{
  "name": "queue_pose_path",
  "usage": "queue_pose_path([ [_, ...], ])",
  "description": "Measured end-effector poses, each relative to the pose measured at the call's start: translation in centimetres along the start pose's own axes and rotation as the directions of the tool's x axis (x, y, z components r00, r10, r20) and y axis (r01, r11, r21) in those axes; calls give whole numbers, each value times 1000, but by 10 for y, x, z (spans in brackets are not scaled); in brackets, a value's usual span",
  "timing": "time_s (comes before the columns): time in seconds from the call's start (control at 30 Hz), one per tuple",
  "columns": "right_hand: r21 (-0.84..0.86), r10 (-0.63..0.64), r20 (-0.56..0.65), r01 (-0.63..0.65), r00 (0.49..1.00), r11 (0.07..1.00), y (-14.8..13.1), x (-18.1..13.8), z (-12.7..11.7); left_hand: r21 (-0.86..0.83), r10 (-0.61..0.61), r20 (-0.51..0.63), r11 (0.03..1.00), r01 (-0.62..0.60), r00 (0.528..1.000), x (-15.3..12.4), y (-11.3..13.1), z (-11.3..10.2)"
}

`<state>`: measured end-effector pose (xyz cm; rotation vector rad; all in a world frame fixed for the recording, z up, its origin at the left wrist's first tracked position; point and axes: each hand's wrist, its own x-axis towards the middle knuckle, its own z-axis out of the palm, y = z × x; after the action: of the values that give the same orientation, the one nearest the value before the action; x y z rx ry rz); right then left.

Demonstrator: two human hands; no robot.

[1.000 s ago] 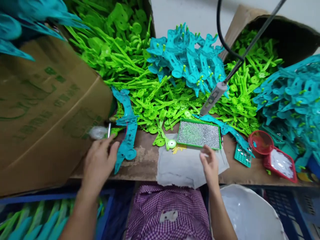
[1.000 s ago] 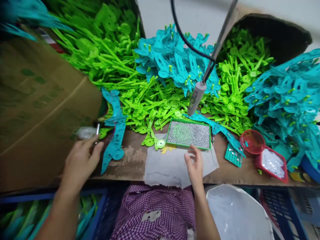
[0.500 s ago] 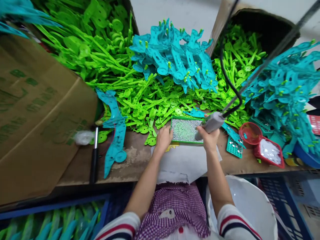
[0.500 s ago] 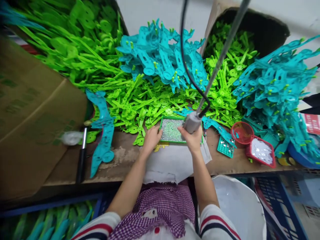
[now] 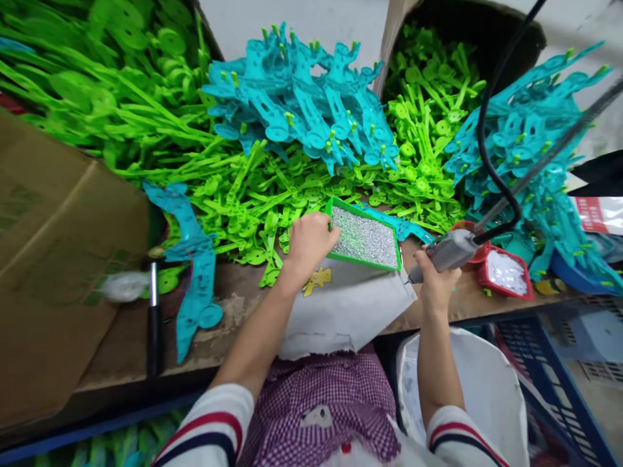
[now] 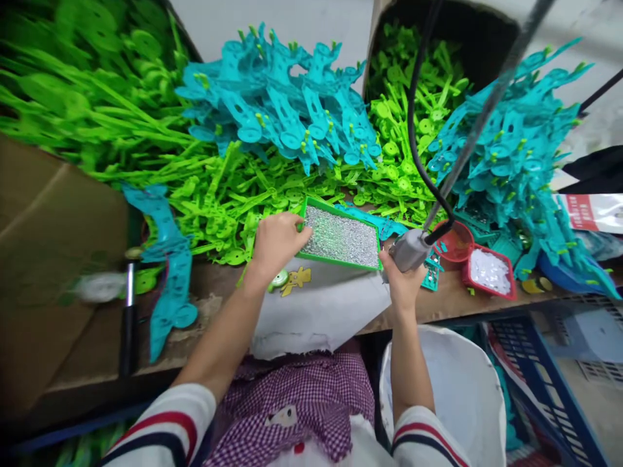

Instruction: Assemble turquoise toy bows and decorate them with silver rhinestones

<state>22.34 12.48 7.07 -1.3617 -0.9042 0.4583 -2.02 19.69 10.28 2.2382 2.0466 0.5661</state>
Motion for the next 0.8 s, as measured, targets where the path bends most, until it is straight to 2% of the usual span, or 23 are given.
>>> queue_pose_path([
  [0.23, 5, 28, 22, -28, 999, 1000, -4, -3, -3, 4, 66, -79, 998, -66, 995, 13, 3, 4],
  [0.6, 40, 28, 105, -33, 994, 999, -15, -7, -3, -22, 67, -61, 997, -69, 996, 19, 9, -3],
  [0.8, 20, 43, 127, -46, 991, 999, -19, -8, -2, -42, 73, -70, 996, -76, 995, 11, 9, -2],
])
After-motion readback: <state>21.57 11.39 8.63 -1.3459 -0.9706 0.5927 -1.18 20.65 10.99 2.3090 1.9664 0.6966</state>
